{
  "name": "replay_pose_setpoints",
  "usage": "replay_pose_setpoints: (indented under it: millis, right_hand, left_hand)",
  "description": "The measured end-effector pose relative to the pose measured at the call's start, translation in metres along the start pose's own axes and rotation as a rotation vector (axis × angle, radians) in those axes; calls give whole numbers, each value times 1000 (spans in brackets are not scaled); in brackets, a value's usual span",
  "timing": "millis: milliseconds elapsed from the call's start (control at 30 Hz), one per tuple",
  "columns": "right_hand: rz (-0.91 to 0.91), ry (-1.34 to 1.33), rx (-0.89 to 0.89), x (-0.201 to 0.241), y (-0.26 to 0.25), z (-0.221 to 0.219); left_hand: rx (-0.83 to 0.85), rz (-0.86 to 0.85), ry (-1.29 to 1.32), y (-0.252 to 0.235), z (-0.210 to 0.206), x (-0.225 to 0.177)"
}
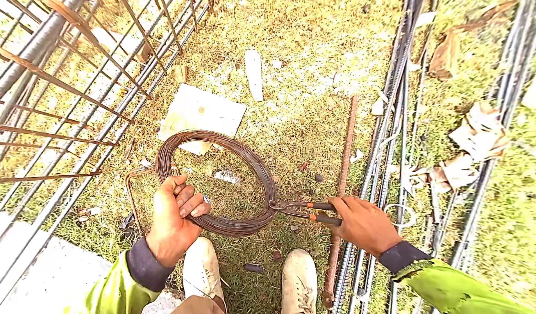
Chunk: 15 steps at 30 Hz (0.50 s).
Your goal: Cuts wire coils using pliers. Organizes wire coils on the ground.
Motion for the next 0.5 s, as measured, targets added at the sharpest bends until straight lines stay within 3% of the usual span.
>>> replay_pose_setpoints:
  millis: [267, 333, 400, 500]
  right_hand:
    - [-315, -129, 452, -1, 11, -21]
    - [-422, -306, 576, 1, 23, -30]
    - [-574, -620, 608, 6, 41, -40]
    - [-710, -885, 653, 11, 68, -49]
  left_hand:
    - [6, -12, -37, -3, 5, 3]
    - [12, -24, -64, -4, 4, 1]
    - [9, -27, -82, -7, 6, 0]
    - [11, -23, -88, -11, 14, 0]
Point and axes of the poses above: each hand's wrist, its own y-axis away from the middle knuckle, its own z-axis out of the back of the hand, x = y × z, the point moved 8 cm from there along -y, towards the middle knuckle, and after that the axes turned 8 degrees about -x, right-handed, at the moved point
